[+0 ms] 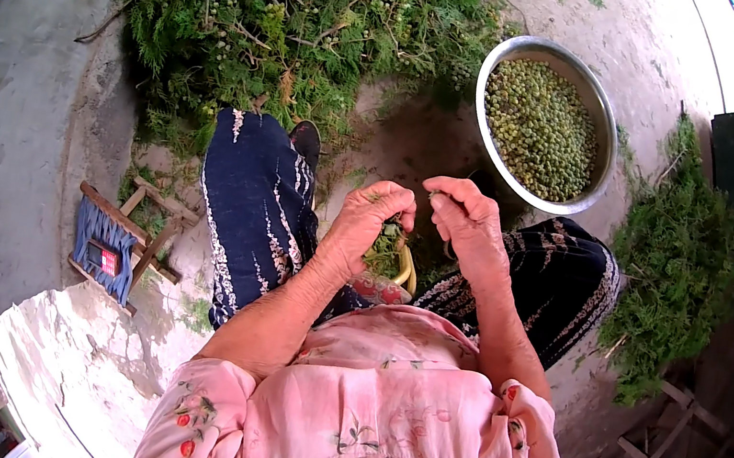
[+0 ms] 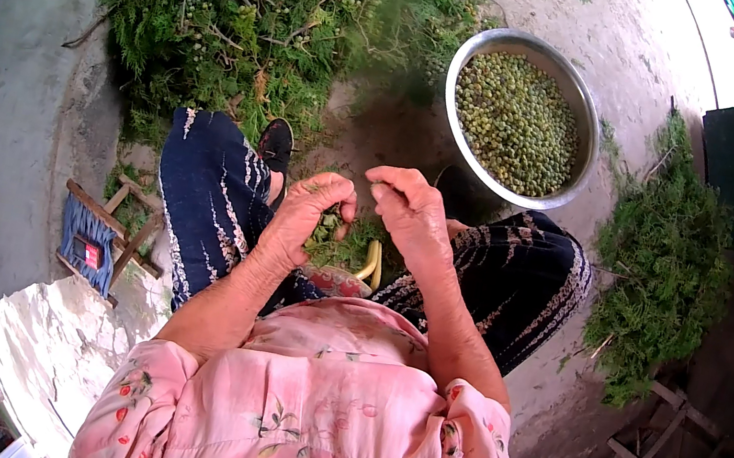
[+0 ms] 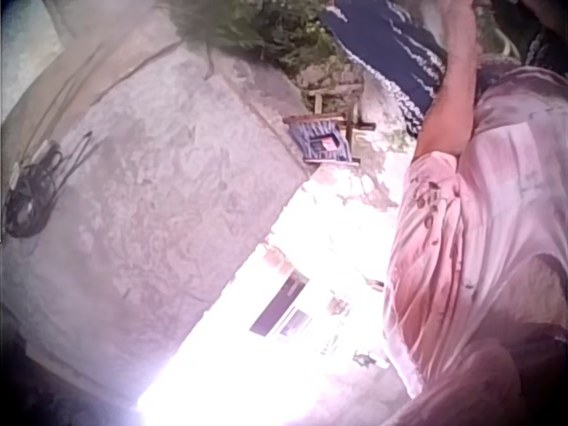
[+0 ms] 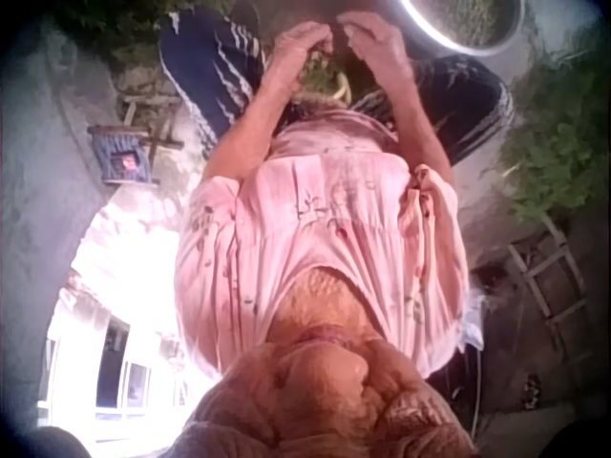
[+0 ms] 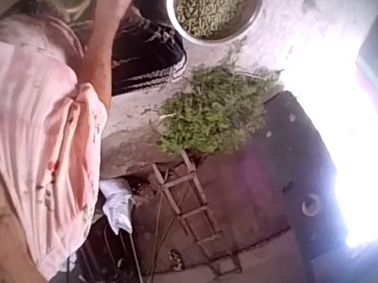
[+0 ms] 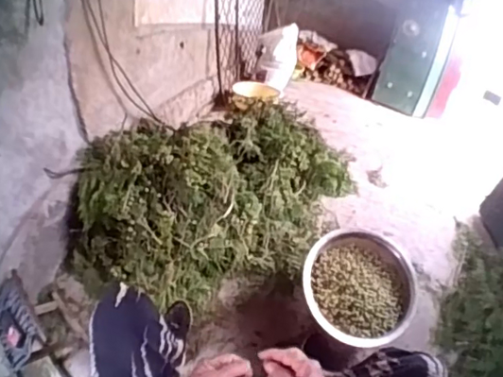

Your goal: The person picks berries from green branches by hand and places them into a metal bowl.

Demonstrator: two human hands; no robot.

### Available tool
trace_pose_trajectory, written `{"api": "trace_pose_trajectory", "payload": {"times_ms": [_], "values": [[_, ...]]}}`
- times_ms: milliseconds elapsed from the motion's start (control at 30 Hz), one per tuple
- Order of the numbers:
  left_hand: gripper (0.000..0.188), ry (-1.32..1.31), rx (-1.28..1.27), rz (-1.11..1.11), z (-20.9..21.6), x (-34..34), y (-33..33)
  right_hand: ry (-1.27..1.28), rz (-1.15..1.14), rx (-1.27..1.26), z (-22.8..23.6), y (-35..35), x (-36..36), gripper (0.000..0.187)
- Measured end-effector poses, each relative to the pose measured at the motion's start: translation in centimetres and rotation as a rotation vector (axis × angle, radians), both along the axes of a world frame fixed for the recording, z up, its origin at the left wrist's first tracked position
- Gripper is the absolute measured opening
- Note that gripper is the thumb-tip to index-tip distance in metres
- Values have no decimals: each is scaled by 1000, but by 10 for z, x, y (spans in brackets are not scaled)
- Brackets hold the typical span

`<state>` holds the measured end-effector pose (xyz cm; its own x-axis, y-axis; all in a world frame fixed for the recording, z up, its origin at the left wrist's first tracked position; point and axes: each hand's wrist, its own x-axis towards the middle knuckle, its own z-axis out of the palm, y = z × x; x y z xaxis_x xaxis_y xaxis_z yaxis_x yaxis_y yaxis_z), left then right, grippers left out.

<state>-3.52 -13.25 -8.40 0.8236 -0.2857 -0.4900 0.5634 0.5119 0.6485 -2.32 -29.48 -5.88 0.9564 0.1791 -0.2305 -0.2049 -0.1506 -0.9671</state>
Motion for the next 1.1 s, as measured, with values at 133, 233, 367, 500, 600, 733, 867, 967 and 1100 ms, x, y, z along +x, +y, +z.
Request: {"api": "trace_pose_trajectory", "payload": {"times_ms": [133,233,367,500,600,733,867,967,1100], "values": [[23,98,-99,44,-7,2,-2,333,-302,543,-22,-24,13,22],[31,305,-409,94,-13,0,-1,256,-631,889,-9,-47,49,35],[31,350,-516,169,-17,2,1,182,-679,778,8,-47,44,52],[30,371,-633,197,-15,6,1,-402,-40,-188,19,0,-7,42],[31,381,-574,227,-7,6,-3,-555,131,-179,13,27,-23,59],[26,371,-752,272,-8,5,-4,-410,48,-27,-8,30,-17,44],[28,348,-801,238,-17,4,0,64,-184,596,-4,29,-13,19],[31,348,-978,222,-17,2,2,186,-450,866,-7,21,-4,19],[34,342,-979,265,-11,4,-2,-143,-372,-125,-13,-15,-7,27]]}}
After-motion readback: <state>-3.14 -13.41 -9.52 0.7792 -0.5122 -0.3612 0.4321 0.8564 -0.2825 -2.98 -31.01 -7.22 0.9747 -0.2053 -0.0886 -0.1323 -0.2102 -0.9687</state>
